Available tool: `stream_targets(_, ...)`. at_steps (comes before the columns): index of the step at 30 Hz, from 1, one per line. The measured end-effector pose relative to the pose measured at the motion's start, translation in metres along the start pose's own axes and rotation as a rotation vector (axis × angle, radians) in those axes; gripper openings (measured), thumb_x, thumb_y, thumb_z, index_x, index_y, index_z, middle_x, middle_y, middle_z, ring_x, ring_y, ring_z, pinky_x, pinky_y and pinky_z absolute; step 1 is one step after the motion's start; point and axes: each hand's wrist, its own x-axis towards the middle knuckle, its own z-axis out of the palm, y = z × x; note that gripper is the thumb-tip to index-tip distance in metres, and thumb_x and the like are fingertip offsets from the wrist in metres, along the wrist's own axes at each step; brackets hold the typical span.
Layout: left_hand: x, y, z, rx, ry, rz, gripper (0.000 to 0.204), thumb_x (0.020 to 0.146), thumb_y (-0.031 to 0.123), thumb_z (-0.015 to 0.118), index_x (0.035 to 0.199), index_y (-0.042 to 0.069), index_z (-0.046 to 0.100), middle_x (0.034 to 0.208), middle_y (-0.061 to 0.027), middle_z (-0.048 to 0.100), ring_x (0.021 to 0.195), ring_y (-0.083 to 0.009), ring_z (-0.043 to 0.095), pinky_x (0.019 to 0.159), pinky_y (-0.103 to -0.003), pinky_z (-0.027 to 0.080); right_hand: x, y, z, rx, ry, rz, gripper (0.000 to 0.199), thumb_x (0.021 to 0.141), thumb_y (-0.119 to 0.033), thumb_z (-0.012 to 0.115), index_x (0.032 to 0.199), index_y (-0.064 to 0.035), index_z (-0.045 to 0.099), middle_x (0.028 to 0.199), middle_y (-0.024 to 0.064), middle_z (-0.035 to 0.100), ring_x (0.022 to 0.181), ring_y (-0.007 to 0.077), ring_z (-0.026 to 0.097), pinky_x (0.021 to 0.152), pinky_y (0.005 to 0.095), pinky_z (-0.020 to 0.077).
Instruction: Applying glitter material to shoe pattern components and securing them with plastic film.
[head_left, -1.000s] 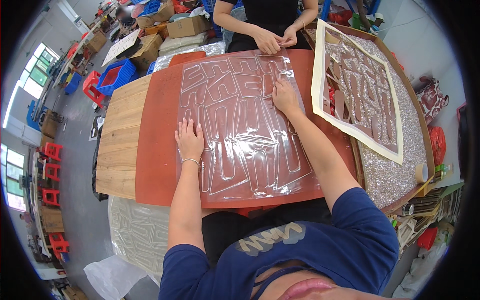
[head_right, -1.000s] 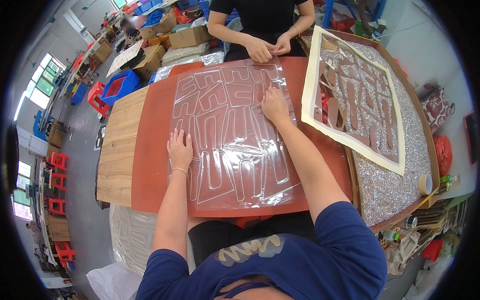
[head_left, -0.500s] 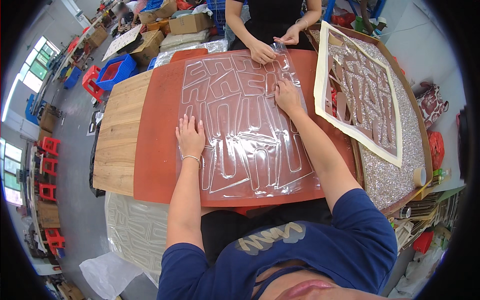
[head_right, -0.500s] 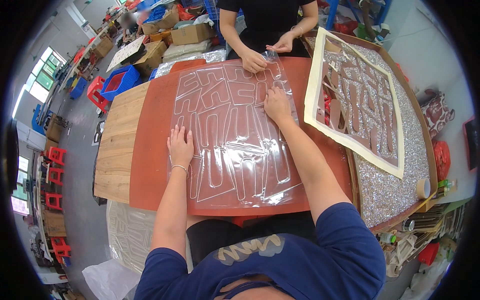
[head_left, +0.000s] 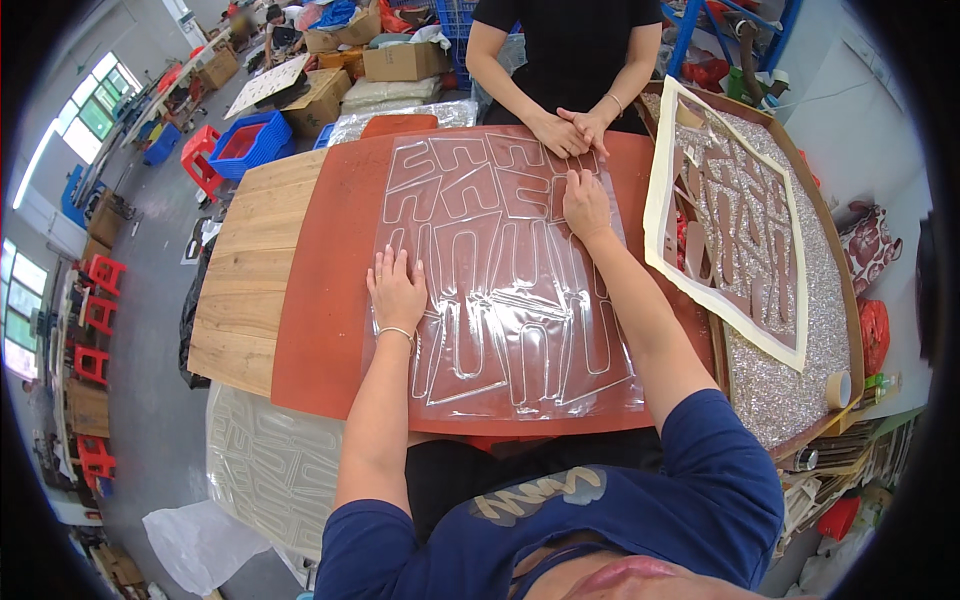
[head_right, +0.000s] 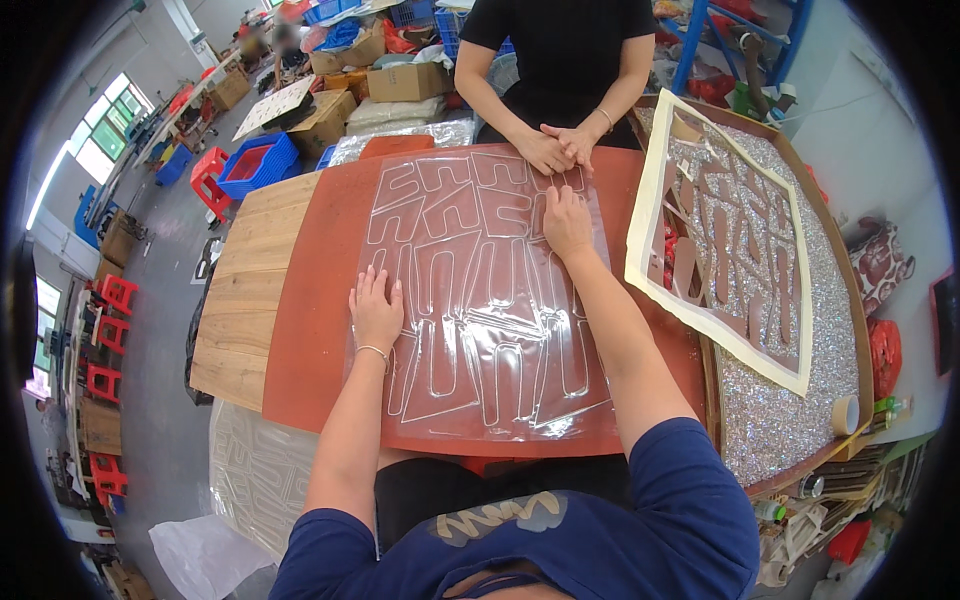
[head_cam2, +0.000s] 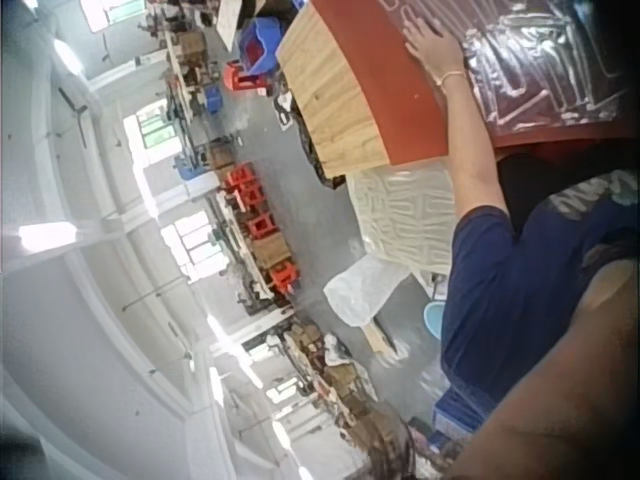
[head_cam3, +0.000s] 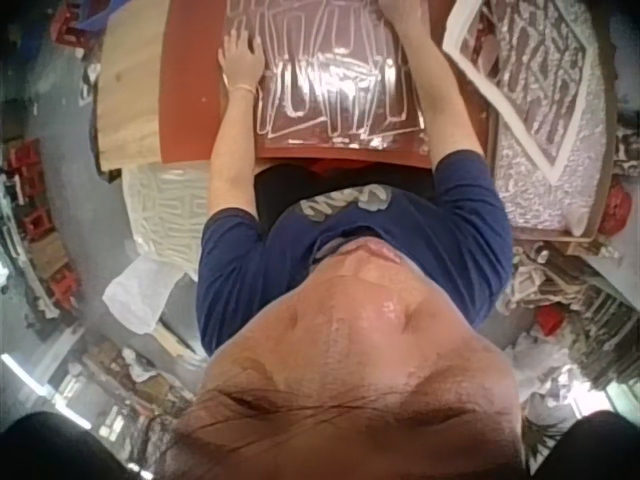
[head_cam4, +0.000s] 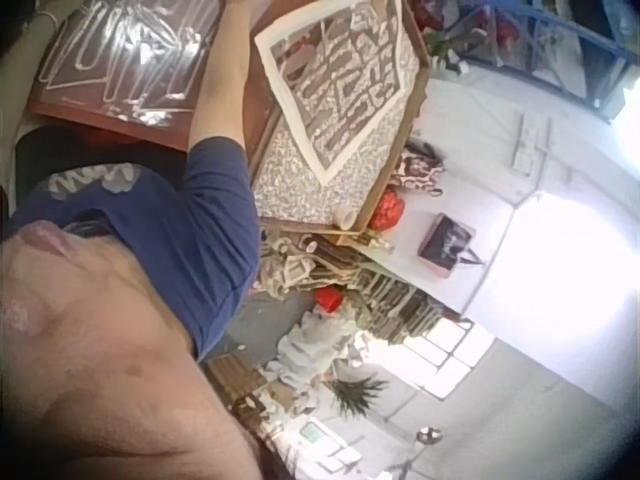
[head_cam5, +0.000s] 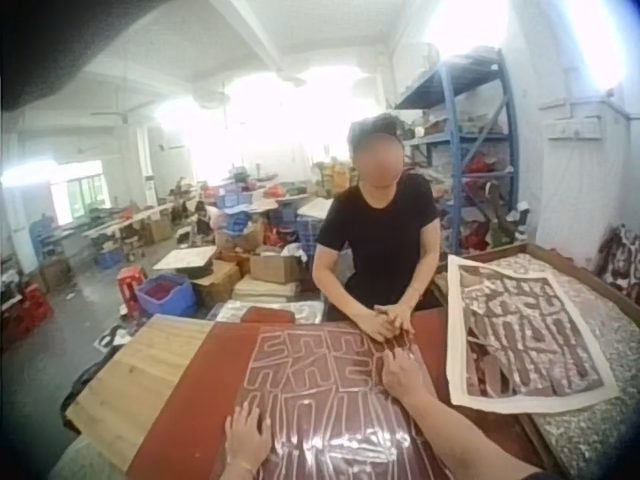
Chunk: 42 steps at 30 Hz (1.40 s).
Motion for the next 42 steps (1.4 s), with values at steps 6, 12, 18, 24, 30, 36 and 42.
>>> stream_targets(6, 0.002, -0.004, 0.0, 0.018, 0.025, 0.007, 0.046, 0.093, 0.034, 0.048, 0.127, 0.003, 0.054, 0.141, -0.0172, 0.043, 0.135, -0.0299, 0.034, 0.112, -0.048, 0.02, 0.008, -0.012, -0.009, -0.009, 0.184, -0.149, 0.036, 0.082, -0.017, 0.057, 0.114, -0.0013, 0.052, 0.116, 0.0194, 0.051, 0.112, 0.0334, 0.049, 0.099, 0.0477, 0.0365)
stream_targets(12, 0.004, -0.004, 0.002, 0.011, 0.02, 0.009, 0.046, 0.093, 0.034, 0.048, 0.128, 0.004, 0.053, 0.141, -0.017, 0.043, 0.135, -0.0297, 0.034, 0.112, -0.048, 0.02, 0.021, -0.01, 0.005, -0.141, 0.166, -0.315, 0.053, 0.083, -0.023, 0.057, 0.129, 0.0037, 0.046, 0.133, 0.0236, 0.046, 0.124, 0.0347, 0.044, 0.107, 0.0492, 0.0282)
stream_targets(18, 0.002, -0.005, -0.001, 0.009, 0.019, 0.008, 0.047, 0.093, 0.034, 0.047, 0.128, 0.003, 0.053, 0.142, -0.0168, 0.042, 0.136, -0.029, 0.033, 0.113, -0.047, 0.019, 0.044, -0.039, 0.005, -0.209, 0.002, -0.349, 0.047, 0.082, -0.016, 0.051, 0.125, 0.0033, 0.05, 0.122, 0.0217, 0.054, 0.114, 0.0311, 0.05, 0.098, 0.046, 0.0344)
stream_targets(24, 0.01, 0.007, 0.0, 0.171, 0.096, 0.094, 0.049, 0.094, 0.033, 0.044, 0.133, 0.004, 0.048, 0.135, -0.019, 0.047, 0.13, -0.0327, 0.039, 0.109, -0.053, 0.023, 0.056, -0.093, 0.006, 0.024, -0.21, -0.332, 0.039, 0.079, -0.013, 0.056, 0.114, 0.0048, 0.052, 0.083, 0.0161, 0.067, 0.075, 0.0307, 0.067, 0.063, 0.0378, 0.0538)
stream_targets(30, 0.089, 0.009, 0.007, 0.513, -0.12, 0.257, 0.051, 0.092, 0.038, 0.046, 0.133, 0.008, 0.049, 0.107, -0.0137, 0.058, 0.112, -0.0301, 0.05, 0.102, -0.059, 0.024, 0.058, -0.127, -0.016, 0.037, -0.37, -0.304, 0.057, 0.074, -0.009, 0.059, 0.124, 0.0126, 0.045, 0.074, 0.0167, 0.067, 0.064, 0.0299, 0.068, 0.059, 0.0371, 0.0535)
stream_targets(36, 0.184, 0.002, 0.069, 0.338, -0.126, 0.321, 0.056, 0.095, 0.042, 0.033, 0.144, 0.017, 0.036, 0.154, -0.013, 0.022, 0.136, -0.032, 0.029, 0.108, -0.056, 0.018, 0.102, -0.093, -0.026, 0.015, -0.223, -0.122, 0.044, 0.08, -0.013, 0.056, 0.117, 0.0095, 0.052, 0.071, 0.0167, 0.067, 0.068, 0.03, 0.068, 0.06, 0.0402, 0.0536)
stream_targets(42, 0.21, 0.018, 0.05, 0.194, -0.191, 0.049, 0.057, 0.092, 0.051, 0.037, 0.143, 0.027, 0.038, 0.15, -0.0108, 0.033, 0.133, -0.0304, 0.035, 0.107, -0.052, 0.02, 0.092, -0.101, -0.012, 0.066, -0.346, -0.09, 0.017, 0.08, -0.009, 0.053, 0.092, 0.002, 0.057, 0.082, 0.0192, 0.067, 0.072, 0.0324, 0.068, 0.061, 0.0431, 0.0527)
